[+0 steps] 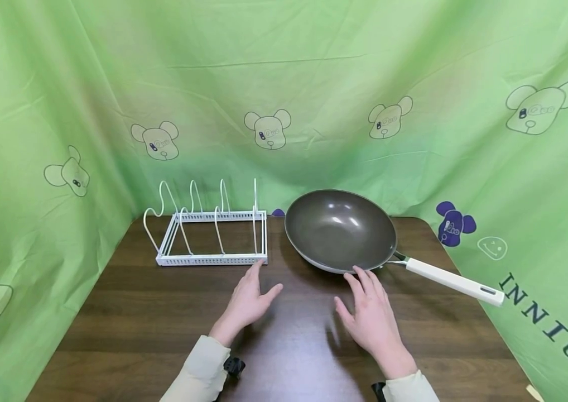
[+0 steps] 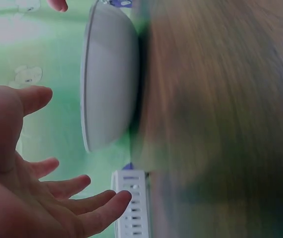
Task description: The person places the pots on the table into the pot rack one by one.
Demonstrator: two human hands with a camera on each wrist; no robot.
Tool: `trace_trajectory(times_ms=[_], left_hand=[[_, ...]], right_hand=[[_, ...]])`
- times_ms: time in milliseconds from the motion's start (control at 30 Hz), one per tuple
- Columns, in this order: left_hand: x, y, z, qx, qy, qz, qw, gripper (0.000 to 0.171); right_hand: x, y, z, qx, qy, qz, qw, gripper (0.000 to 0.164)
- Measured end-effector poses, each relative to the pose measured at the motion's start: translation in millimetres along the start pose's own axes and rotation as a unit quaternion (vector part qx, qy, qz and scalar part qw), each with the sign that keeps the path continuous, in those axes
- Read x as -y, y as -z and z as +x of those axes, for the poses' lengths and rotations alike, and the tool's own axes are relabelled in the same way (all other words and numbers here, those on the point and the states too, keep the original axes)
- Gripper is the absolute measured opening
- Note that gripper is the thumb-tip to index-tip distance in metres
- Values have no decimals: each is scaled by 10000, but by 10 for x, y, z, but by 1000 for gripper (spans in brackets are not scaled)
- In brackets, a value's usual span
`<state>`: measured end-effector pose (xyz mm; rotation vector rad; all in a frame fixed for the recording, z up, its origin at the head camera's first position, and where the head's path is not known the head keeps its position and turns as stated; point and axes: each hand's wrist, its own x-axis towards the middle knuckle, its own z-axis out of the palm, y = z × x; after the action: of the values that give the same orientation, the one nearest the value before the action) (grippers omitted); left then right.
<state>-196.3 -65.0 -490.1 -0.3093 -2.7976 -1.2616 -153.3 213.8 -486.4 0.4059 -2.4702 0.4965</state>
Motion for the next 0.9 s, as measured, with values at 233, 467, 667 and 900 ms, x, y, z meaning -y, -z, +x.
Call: trace_trajectory(times_ms=[233, 467, 667, 900], left_hand=[[-167, -65, 54, -23, -102, -188, 9998, 74], [-312, -147, 127, -122, -348, -233, 9991, 72], [-412, -223, 176, -43, -490, -420, 9979, 68], [-464, -305, 218, 99, -482, -700, 9963, 63]], right_hand=[[-145, 112, 31, -169, -197, -109, 9996, 53], [-283, 242, 48, -344, -408, -335, 9980, 52], [-419, 363, 47, -560, -720, -686, 9935, 55], [-578, 493, -7, -428, -1482, -996, 9830, 60]])
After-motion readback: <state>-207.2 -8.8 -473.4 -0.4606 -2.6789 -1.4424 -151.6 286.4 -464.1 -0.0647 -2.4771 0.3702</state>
